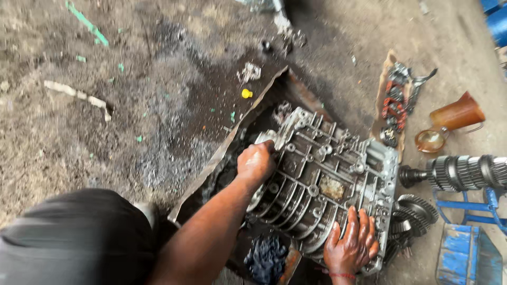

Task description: The person scrubs the inside of a disassembled engine block with a yellow-handled brush and wipes it with a dark rag. The person repeatedly scrubs different sections of the engine block's internal channels and surfaces.

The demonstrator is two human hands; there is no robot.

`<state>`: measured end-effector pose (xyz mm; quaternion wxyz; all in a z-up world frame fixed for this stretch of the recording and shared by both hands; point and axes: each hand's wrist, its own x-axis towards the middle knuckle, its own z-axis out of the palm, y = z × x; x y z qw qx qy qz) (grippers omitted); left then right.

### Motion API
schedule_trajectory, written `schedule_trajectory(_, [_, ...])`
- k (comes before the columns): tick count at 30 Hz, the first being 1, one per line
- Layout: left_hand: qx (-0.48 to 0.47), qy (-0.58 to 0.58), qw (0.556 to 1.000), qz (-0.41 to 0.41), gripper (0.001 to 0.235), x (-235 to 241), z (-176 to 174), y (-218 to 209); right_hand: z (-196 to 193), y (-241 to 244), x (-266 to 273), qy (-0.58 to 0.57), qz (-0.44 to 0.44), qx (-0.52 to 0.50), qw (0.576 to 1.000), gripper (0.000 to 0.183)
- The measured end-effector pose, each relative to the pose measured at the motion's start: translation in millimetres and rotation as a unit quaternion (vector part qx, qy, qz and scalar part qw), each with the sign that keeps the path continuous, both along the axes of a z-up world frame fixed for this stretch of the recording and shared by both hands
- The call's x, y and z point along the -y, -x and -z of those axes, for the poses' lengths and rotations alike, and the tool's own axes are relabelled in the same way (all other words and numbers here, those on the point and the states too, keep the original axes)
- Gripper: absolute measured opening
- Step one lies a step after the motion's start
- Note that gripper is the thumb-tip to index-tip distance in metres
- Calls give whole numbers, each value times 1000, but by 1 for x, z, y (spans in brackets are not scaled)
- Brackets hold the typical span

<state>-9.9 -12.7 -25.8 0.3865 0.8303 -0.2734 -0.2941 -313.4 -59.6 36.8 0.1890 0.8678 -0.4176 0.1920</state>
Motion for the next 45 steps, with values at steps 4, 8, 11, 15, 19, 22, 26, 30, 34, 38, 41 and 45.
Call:
schedule_trajectory(4, [26,57,998,-21,31,-3,-14,-3,2,-5,3,10,18,-12,1000,59])
schedule_trajectory(8, [16,113,992,-53,29,15,-26,-11,-2,-3,0,-1,7,-10,1000,59])
schedule_trajectory(11, [6,61,998,-20,32,7,-21,-10,-4,-5,-2,0,1,-10,1000,60])
schedule_trajectory(15, [6,76,996,-36,37,-16,2,8,2,0,0,-7,9,-8,1000,60])
schedule_trajectory(19, [4,92,995,-38,32,10,4,2,2,0,3,-2,16,-18,1000,59])
schedule_trajectory(22, [12,154,985,-73,34,27,2,-3,-2,-1,1,4,10,-22,1000,59])
schedule_trajectory(26, [-12,129,990,-53,23,9,6,1,-3,-5,1,2,-4,0,1000,59])
schedule_trajectory(30, [-46,52,997,-32,20,-12,3,5,2,-6,-1,-2,10,-1,1000,60])
schedule_trajectory(34, [3,104,994,-34,23,13,-16,-7,-3,-3,0,1,1,0,1000,59])
schedule_trajectory(38, [-15,86,996,-35,26,8,-17,-10,-3,-8,-4,3,4,-12,1000,59])
schedule_trajectory(41, [-45,68,996,-26,23,-13,-2,5,-2,-2,-2,-2,5,0,1000,58])
schedule_trajectory(45, [7,150,987,-55,22,-8,-3,1,-1,-5,0,6,2,-1,1000,56])
